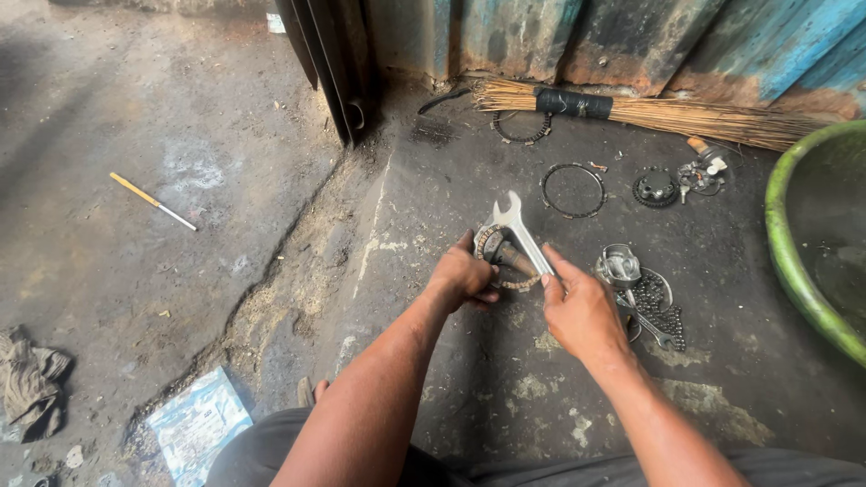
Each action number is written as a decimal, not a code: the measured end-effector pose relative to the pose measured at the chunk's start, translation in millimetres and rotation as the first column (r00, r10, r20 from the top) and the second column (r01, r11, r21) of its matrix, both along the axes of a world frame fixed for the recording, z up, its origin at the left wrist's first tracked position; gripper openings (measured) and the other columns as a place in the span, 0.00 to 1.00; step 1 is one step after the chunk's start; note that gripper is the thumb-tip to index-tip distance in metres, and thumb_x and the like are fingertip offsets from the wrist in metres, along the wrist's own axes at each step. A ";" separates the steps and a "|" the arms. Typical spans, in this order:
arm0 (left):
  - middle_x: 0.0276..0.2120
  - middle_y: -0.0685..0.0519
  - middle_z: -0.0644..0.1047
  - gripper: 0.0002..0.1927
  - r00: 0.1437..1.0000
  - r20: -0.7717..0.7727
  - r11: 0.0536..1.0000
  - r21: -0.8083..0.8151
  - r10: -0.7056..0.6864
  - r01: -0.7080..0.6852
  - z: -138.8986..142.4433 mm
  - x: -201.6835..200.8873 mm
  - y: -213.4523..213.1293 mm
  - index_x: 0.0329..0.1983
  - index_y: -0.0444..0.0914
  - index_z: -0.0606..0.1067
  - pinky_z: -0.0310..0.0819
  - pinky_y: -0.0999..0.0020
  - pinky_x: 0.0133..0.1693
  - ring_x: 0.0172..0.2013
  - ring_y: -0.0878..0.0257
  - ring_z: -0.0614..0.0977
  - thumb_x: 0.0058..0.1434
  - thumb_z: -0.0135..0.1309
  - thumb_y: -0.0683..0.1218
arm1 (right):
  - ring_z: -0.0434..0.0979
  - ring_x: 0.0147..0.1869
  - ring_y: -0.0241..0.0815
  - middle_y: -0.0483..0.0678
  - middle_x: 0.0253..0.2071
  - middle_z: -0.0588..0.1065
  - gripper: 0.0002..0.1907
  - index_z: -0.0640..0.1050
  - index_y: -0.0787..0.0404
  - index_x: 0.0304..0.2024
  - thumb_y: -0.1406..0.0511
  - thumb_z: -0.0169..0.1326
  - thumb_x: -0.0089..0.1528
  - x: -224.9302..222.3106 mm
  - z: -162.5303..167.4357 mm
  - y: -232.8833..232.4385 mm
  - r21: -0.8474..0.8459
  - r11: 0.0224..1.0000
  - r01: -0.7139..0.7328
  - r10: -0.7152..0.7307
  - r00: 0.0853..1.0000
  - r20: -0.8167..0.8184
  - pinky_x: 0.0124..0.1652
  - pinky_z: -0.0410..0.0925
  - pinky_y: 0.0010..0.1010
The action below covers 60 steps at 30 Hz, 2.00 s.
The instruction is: The person sits on the floor and uses a wrench to repeatedly strike a metal ring placed on a hammer. The person adjusts the ring's position and continues striking it throughout the clip.
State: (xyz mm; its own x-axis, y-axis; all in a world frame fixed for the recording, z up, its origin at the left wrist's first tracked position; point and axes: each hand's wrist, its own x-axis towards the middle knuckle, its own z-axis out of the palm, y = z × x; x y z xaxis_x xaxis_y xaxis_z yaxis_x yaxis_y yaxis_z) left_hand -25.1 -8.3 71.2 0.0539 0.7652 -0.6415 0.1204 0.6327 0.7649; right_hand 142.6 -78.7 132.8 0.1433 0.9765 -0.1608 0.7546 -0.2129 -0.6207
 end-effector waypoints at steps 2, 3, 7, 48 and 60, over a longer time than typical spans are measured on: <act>0.44 0.44 0.79 0.43 1.000 0.014 1.000 -0.010 0.015 -0.015 3.9 1.6 -1.5 0.78 0.50 0.47 0.85 0.60 0.25 0.22 0.60 0.81 0.64 0.52 0.36 | 0.81 0.30 0.53 0.58 0.26 0.79 0.25 0.73 0.45 0.66 0.60 0.53 0.65 -2.3 -4.8 -1.0 0.118 0.990 -0.072 0.067 0.997 0.044 0.34 0.71 0.44; 0.43 0.43 0.80 0.43 0.999 0.026 1.000 -0.020 0.020 -0.020 5.4 2.4 -3.4 0.78 0.50 0.47 0.85 0.60 0.25 0.22 0.60 0.81 0.64 0.51 0.37 | 0.81 0.31 0.56 0.60 0.26 0.79 0.25 0.74 0.46 0.65 0.60 0.54 0.64 -2.5 -7.1 -2.8 0.170 0.980 -0.107 0.096 0.993 0.072 0.35 0.71 0.46; 0.39 0.43 0.81 0.40 0.997 0.080 1.000 -0.001 0.012 -0.012 8.6 0.7 -6.7 0.76 0.47 0.52 0.85 0.59 0.25 0.21 0.60 0.81 0.63 0.52 0.37 | 0.81 0.32 0.61 0.61 0.24 0.78 0.23 0.74 0.41 0.65 0.59 0.52 0.66 -1.8 -12.6 -2.1 -0.025 0.998 -0.060 0.063 0.987 0.146 0.38 0.71 0.50; 0.36 0.45 0.82 0.25 0.976 0.109 0.980 0.042 0.187 -0.192 6.3 2.4 -7.5 0.70 0.47 0.67 0.82 0.64 0.22 0.19 0.59 0.81 0.69 0.48 0.43 | 0.76 0.17 0.40 0.53 0.17 0.77 0.26 0.70 0.49 0.68 0.60 0.52 0.67 -1.9 -5.3 -8.8 0.271 0.954 -0.127 0.119 0.992 0.045 0.19 0.68 0.39; 0.37 0.44 0.83 0.25 0.974 0.112 0.978 0.049 0.197 -0.203 -8.8 1.9 -1.2 0.70 0.43 0.68 0.83 0.62 0.22 0.20 0.57 0.82 0.69 0.47 0.41 | 0.84 0.30 0.46 0.56 0.30 0.81 0.23 0.72 0.54 0.68 0.64 0.52 0.70 -4.5 0.0 -6.9 0.644 0.742 -0.186 0.196 0.979 0.057 0.27 0.72 0.37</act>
